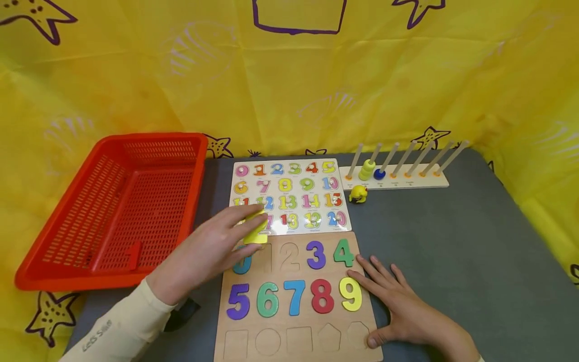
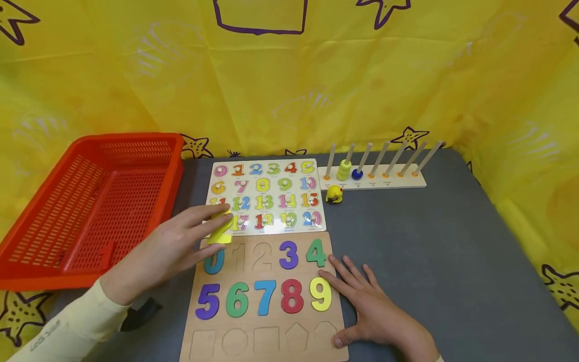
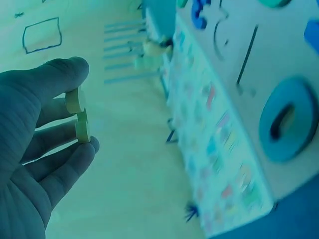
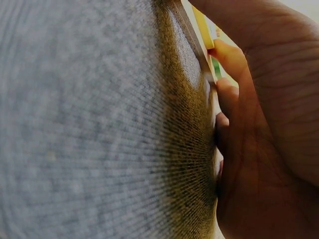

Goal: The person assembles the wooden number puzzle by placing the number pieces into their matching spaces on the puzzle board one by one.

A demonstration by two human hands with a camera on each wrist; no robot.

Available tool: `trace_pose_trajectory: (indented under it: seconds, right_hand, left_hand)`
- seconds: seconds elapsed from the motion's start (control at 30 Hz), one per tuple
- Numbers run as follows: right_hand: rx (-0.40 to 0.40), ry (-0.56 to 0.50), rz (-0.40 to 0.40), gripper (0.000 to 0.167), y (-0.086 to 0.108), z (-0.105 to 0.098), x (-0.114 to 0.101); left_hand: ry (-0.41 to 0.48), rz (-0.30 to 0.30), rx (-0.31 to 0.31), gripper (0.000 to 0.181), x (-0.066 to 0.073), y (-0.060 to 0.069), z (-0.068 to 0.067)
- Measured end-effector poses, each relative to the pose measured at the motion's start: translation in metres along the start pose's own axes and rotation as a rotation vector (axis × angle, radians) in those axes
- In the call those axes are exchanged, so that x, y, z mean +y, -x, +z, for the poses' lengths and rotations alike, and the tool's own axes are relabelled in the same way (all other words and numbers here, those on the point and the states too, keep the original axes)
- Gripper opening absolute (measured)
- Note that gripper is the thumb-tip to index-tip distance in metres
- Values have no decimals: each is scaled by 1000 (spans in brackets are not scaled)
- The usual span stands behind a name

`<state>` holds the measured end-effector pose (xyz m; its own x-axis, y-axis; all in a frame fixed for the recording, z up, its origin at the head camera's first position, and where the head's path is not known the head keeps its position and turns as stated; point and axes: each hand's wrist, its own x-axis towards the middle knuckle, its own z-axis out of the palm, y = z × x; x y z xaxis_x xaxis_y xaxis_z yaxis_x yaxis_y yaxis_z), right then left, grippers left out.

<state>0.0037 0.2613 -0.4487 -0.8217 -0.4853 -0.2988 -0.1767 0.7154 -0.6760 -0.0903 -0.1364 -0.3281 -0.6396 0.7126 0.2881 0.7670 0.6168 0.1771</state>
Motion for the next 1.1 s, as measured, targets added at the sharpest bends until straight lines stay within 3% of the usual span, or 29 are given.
trace_pose_trajectory:
  seconds: [0.3, 0.43, 0.67, 1.1]
  right_hand:
    - [9, -7, -10, 120, 1, 0, -1]
    - [2, -10, -6, 120, 0, 0, -1]
    - [4, -19, 2, 120, 0, 0, -2]
    - [-24, -28, 29, 119, -1, -2, -2]
  left_hand:
    - [135, -37, -201, 52, 16, -11, 69]
    - [146, -59, -286, 48, 16, -12, 89]
    - [100, -21, -298, 46, 17, -16, 99]
    - [91, -34, -283, 49, 18, -15, 103]
